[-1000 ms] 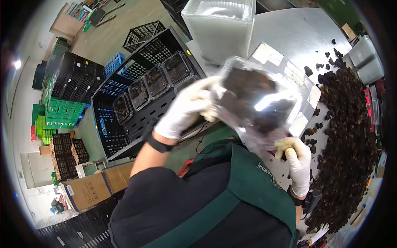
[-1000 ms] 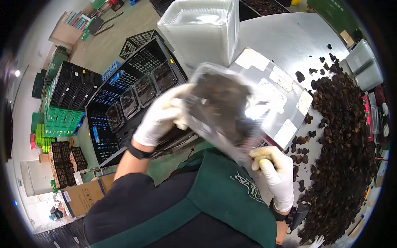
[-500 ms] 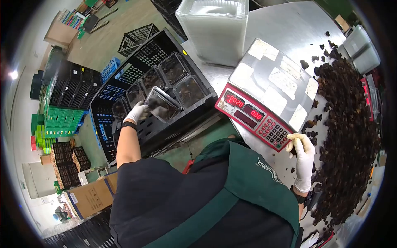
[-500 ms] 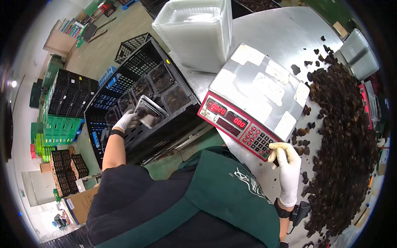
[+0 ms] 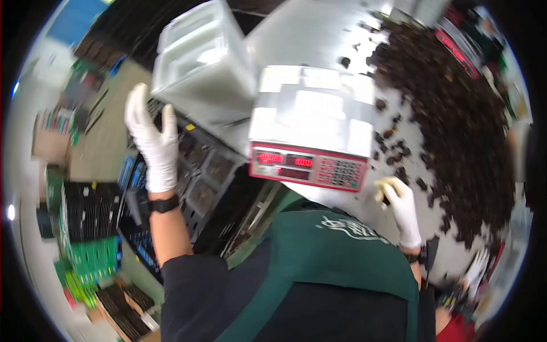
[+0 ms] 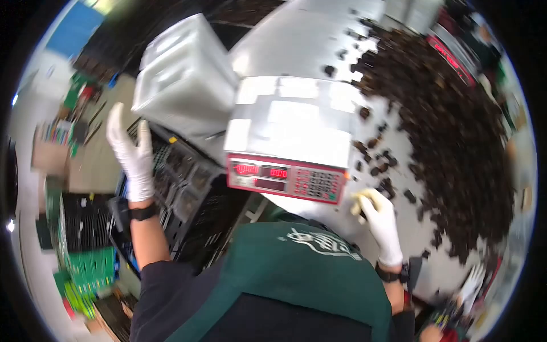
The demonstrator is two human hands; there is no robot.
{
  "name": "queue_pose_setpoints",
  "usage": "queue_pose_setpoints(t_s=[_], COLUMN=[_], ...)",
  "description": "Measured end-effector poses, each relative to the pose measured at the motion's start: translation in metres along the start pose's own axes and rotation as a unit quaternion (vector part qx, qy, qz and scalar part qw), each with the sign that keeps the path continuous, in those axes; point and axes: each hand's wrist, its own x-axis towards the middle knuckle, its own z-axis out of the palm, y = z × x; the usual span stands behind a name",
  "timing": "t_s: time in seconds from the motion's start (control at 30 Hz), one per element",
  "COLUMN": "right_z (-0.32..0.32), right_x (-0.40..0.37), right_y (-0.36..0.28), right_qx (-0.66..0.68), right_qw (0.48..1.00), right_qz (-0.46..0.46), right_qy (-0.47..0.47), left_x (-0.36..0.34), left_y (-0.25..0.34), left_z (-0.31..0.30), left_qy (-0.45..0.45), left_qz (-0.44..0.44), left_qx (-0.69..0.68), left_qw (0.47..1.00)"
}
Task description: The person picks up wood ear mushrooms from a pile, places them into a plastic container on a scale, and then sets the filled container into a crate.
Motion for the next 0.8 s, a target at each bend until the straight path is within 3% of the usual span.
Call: queue_pose_setpoints(t_s=[0.03,0.1,0.17,0.3,0.37,0.47,0.5,0.57,0.63,0.67,0.7,0.73,0.8], right_z=[-0.002,-0.007,-0.01,-0.018,-0.025,-0.036,-0.041,-0.053,-0.068,-0.074,-0.078,-0.08,-0.082], right_x=[-0.002,-0.003,-0.01,-0.025,-0.03,-0.031,-0.028,-0.017,0.002,0.017,0.036,0.052,0.075], right_y=[-0.002,0.009,0.017,0.043,0.059,0.08,0.086,0.089,0.087,0.087,0.088,0.087,0.07], right_qx=[-0.012,-0.002,0.004,0.068,0.074,0.08,0.08,0.059,0.042,-0.05,-0.14,-0.228,-0.302], right_qw=[1.0,1.0,1.0,0.996,0.994,0.99,0.989,0.984,0.978,0.967,0.942,0.903,0.883], right_qz=[0.009,-0.013,-0.02,0.045,0.055,0.05,0.043,0.026,0.01,-0.048,-0.106,-0.164,-0.198], right_qy=[0.002,-0.002,0.014,0.038,0.062,0.104,0.117,0.166,0.202,0.247,0.287,0.325,0.3], left_x=[0.023,0.043,0.047,0.062,0.076,0.1,0.11,0.111,0.097,0.086,0.068,0.047,0.026], left_y=[0.011,0.011,0.001,-0.047,-0.04,-0.047,-0.021,0.045,0.071,0.085,0.116,0.128,0.179], left_z=[0.004,0.027,0.042,0.062,0.054,0.045,0.029,0.0,-0.006,-0.01,-0.003,0.009,0.031], left_qy=[-0.011,-0.149,-0.295,-0.318,-0.312,-0.415,-0.379,-0.204,-0.185,-0.175,-0.204,-0.249,-0.329], left_qz=[0.079,0.065,-0.055,-0.074,-0.061,-0.104,-0.092,-0.135,-0.027,0.026,0.023,0.058,0.119], left_qx=[0.022,-0.104,-0.137,-0.142,-0.137,-0.154,-0.146,-0.202,-0.181,-0.168,-0.225,-0.196,-0.245], left_qw=[0.997,0.981,0.944,0.935,0.938,0.891,0.909,0.948,0.965,0.97,0.952,0.947,0.904])
